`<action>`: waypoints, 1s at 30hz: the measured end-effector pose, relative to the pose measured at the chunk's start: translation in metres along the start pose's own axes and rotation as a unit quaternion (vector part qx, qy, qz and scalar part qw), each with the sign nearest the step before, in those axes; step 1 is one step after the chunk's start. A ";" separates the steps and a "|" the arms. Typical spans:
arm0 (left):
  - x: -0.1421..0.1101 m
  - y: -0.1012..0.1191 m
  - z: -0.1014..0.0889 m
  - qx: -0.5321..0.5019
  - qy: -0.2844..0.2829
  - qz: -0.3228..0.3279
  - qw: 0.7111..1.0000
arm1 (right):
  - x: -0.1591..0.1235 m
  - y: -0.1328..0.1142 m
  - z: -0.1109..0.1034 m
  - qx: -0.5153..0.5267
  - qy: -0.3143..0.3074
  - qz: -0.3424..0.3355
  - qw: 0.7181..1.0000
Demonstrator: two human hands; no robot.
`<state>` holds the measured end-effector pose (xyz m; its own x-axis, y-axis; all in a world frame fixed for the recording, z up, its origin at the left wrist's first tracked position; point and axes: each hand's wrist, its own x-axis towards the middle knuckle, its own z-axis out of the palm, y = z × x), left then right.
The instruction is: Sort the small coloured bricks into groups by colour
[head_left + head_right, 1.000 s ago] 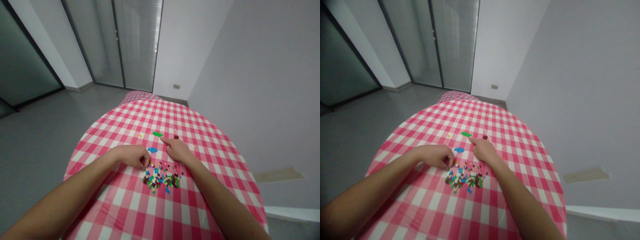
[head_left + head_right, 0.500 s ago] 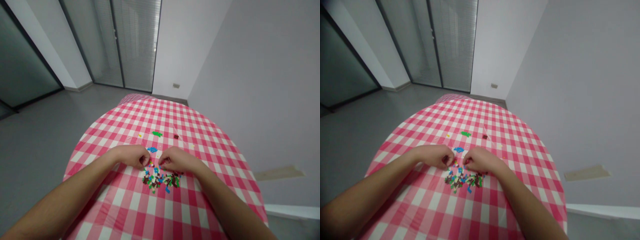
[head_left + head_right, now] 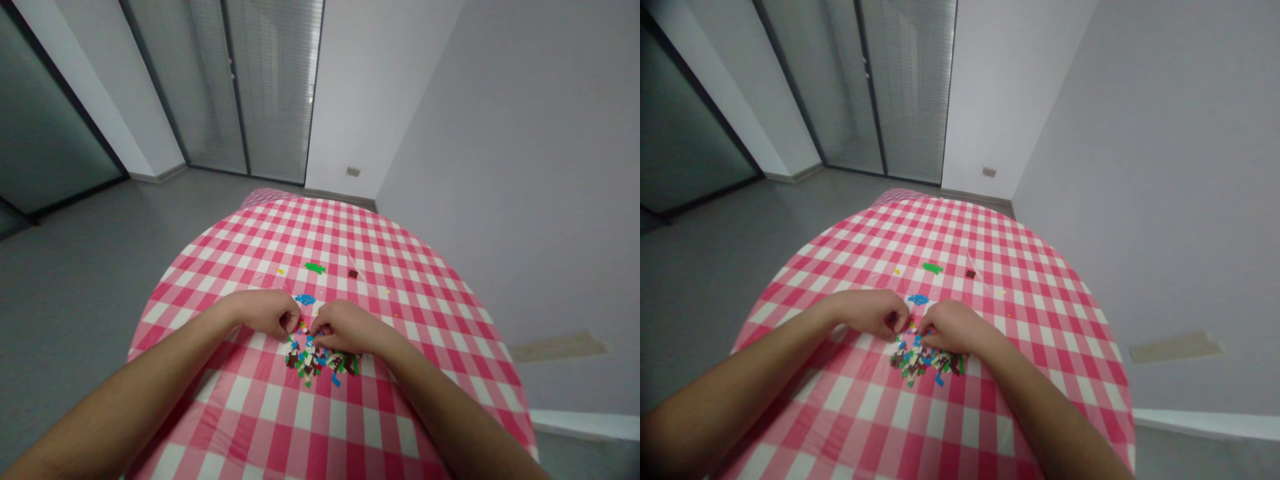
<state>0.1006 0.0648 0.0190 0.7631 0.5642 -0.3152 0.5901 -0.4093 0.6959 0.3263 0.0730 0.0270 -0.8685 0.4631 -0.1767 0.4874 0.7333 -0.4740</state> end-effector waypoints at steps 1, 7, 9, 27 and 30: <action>0.000 0.000 0.000 0.000 0.000 -0.001 1.000 | 0.000 -0.002 0.000 -0.007 0.001 -0.010 1.000; 0.000 -0.003 0.000 0.005 -0.001 0.001 1.000 | 0.000 -0.013 0.003 -0.053 0.030 -0.062 0.996; 0.000 -0.002 0.000 0.004 0.000 -0.002 1.000 | 0.001 -0.010 0.003 -0.044 0.062 -0.052 0.996; -0.001 0.002 -0.001 -0.011 -0.003 -0.001 1.000 | 0.006 0.059 0.001 -0.095 0.250 0.138 0.954; -0.002 0.003 -0.002 -0.012 -0.004 -0.002 1.000 | 0.004 0.062 0.001 -0.064 0.269 0.154 0.949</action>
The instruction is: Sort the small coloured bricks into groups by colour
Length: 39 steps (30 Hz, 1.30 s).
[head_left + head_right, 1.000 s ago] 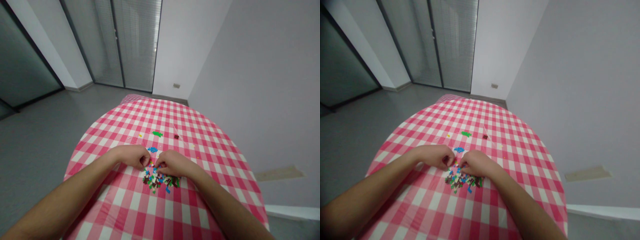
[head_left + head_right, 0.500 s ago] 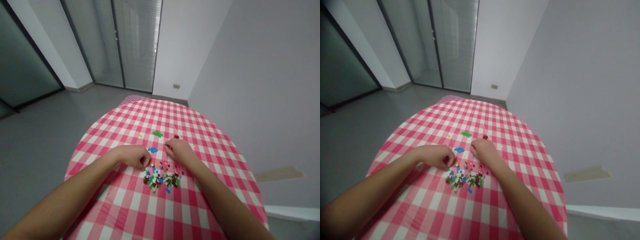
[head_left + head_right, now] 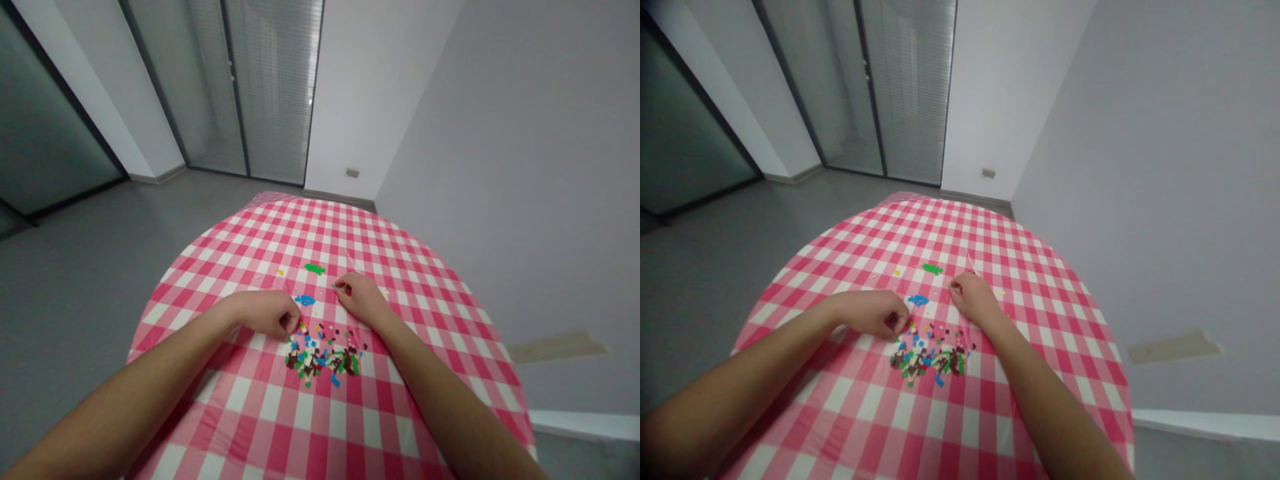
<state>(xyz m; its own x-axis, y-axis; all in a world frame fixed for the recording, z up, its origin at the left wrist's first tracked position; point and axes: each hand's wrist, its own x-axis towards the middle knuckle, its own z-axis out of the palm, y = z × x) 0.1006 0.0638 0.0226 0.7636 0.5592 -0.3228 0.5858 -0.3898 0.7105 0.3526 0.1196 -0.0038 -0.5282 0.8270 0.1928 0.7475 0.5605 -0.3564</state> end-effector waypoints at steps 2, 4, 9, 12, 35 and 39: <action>0.000 0.001 0.000 -0.001 0.001 -0.001 1.000 | 0.000 0.000 0.000 0.004 0.001 -0.007 1.000; 0.000 0.001 0.000 -0.002 0.002 -0.002 1.000 | 0.001 -0.001 0.002 -0.003 -0.001 -0.010 1.000; 0.001 0.000 0.000 -0.009 0.000 -0.004 1.000 | 0.007 -0.006 0.009 -0.051 0.005 0.026 0.998; 0.001 0.001 0.000 -0.008 0.000 -0.005 1.000 | 0.008 -0.007 0.011 -0.062 0.007 0.038 0.997; 0.001 0.001 0.001 -0.004 0.007 0.000 1.000 | 0.004 -0.013 0.009 -0.113 -0.036 0.023 0.993; 0.001 0.001 0.001 -0.008 0.006 -0.001 1.000 | 0.005 -0.015 0.007 -0.128 -0.045 0.021 0.991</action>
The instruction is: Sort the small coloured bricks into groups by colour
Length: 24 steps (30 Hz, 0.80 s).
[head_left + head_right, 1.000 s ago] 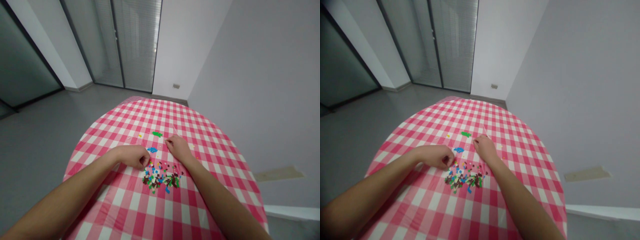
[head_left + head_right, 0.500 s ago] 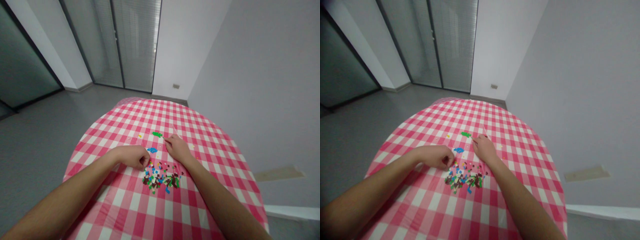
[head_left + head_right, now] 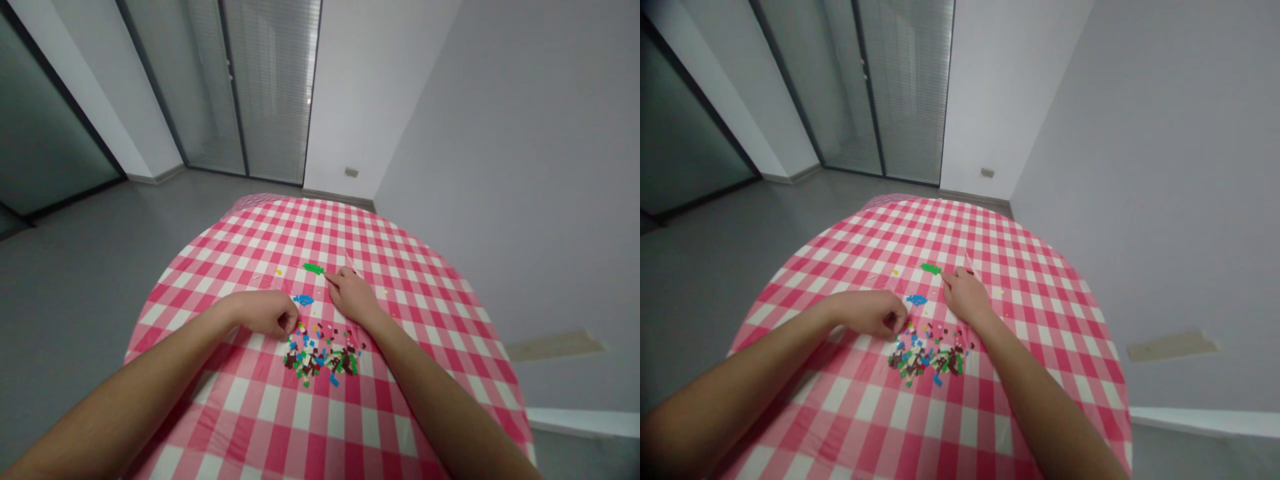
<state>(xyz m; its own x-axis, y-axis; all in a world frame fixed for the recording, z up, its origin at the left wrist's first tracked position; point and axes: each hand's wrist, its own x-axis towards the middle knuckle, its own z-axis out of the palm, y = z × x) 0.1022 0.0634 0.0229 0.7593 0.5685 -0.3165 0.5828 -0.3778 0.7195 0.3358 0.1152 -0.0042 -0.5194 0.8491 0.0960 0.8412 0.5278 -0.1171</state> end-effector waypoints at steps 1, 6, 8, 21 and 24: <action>0.000 0.000 0.000 -0.002 -0.001 -0.001 1.000 | 0.000 0.000 0.000 -0.002 -0.004 0.000 1.000; 0.000 -0.002 0.000 -0.008 -0.003 -0.005 1.000 | -0.001 0.001 0.001 0.019 0.009 0.002 1.000; 0.000 -0.002 0.000 -0.008 -0.002 -0.003 1.000 | -0.002 0.003 0.002 0.060 0.027 -0.004 0.998; 0.000 0.003 0.002 0.006 0.003 0.018 1.000 | -0.019 -0.020 -0.038 0.282 -0.178 -0.174 0.926; 0.001 0.004 0.002 0.011 -0.005 0.019 1.000 | -0.021 -0.024 -0.040 0.285 -0.207 -0.178 0.919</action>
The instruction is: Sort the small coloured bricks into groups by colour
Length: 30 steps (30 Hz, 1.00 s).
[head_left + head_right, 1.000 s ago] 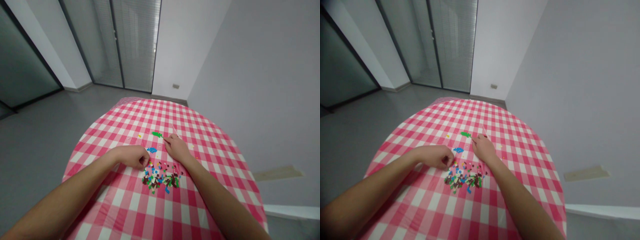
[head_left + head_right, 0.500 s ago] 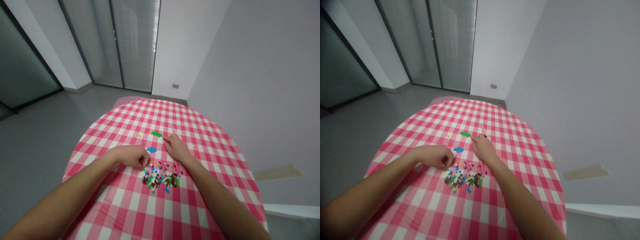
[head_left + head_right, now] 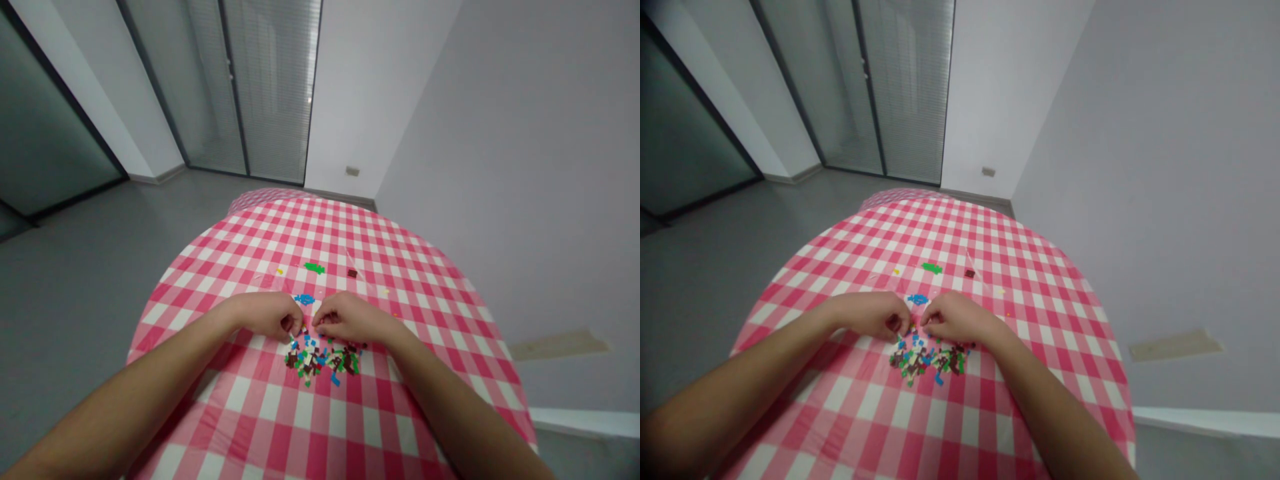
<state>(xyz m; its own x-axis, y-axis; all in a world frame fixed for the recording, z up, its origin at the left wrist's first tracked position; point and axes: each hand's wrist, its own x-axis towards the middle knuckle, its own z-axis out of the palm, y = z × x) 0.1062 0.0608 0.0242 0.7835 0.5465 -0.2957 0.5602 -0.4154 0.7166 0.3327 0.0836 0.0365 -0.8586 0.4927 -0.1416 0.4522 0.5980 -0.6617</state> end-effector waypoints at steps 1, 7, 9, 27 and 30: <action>0.001 0.001 0.000 0.004 -0.005 0.000 1.000 | 0.000 0.000 0.000 0.001 0.000 0.003 1.000; 0.003 0.002 0.003 0.024 -0.013 -0.005 1.000 | -0.002 0.007 -0.003 0.020 0.023 0.013 0.999; 0.002 0.002 0.003 0.026 -0.013 0.003 1.000 | -0.002 0.009 -0.003 0.027 0.029 0.015 0.999; 0.018 -0.003 0.002 -0.261 0.338 0.005 0.904 | 0.014 0.012 0.017 0.174 0.287 0.000 0.942; 0.019 -0.003 0.002 -0.279 0.336 0.007 0.899 | 0.014 0.013 0.018 0.090 0.303 -0.033 0.948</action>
<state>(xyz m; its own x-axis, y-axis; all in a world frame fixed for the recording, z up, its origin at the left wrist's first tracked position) 0.1201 0.0710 0.0149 0.3444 0.9383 0.0308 0.1818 -0.0989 0.9783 0.3220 0.0871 0.0130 -0.5635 0.7627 0.3173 0.3060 0.5495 -0.7774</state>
